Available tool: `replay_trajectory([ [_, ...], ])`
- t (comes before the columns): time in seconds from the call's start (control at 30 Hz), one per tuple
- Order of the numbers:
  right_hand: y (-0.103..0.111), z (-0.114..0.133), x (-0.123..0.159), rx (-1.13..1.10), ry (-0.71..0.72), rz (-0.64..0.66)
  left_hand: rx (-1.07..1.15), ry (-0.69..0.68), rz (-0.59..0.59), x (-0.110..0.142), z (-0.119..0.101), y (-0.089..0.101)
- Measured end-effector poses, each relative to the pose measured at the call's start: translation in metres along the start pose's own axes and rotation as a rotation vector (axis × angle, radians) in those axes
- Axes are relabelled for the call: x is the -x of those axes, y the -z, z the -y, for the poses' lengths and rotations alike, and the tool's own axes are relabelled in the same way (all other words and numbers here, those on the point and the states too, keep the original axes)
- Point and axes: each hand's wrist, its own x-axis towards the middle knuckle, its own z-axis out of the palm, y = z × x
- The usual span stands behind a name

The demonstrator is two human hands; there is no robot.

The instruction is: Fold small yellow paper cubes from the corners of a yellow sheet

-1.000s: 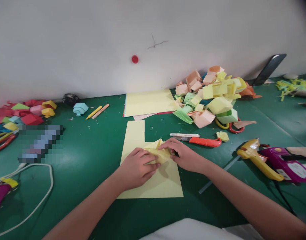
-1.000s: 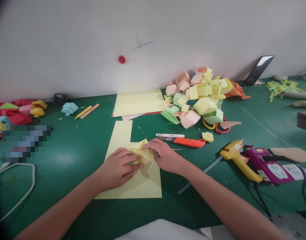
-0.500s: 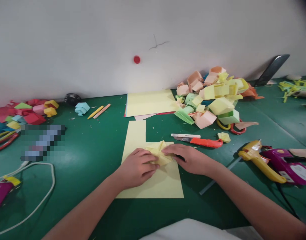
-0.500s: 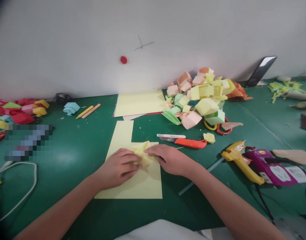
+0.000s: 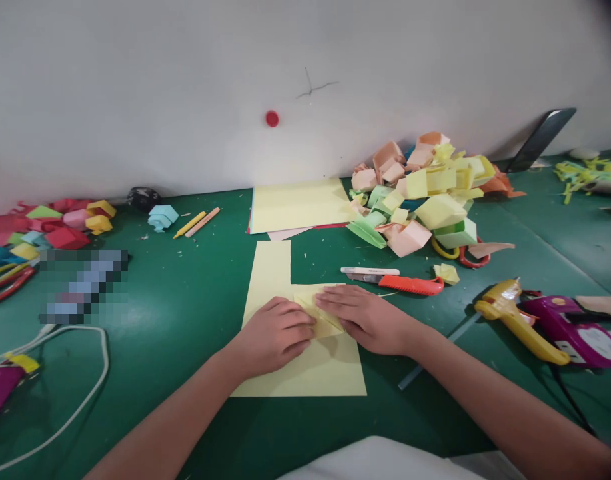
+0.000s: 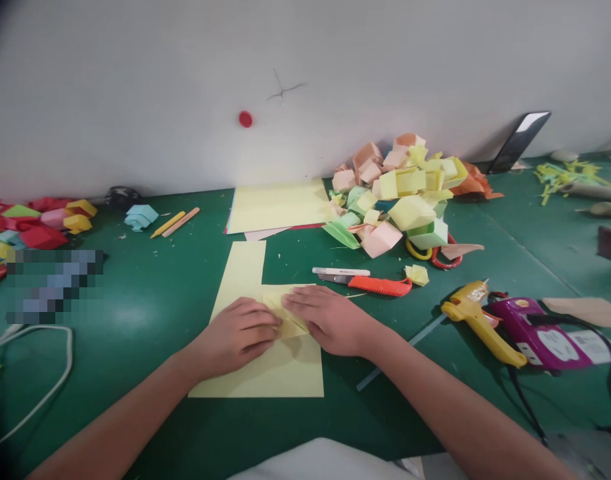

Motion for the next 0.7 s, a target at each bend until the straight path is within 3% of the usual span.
replay_trajectory([
  [0.7,0.0013,0.0076,0.0051,0.057,-0.041,0.127,-0.099,-0.006,0.01,-0.0019,-0.0049,0.0034],
])
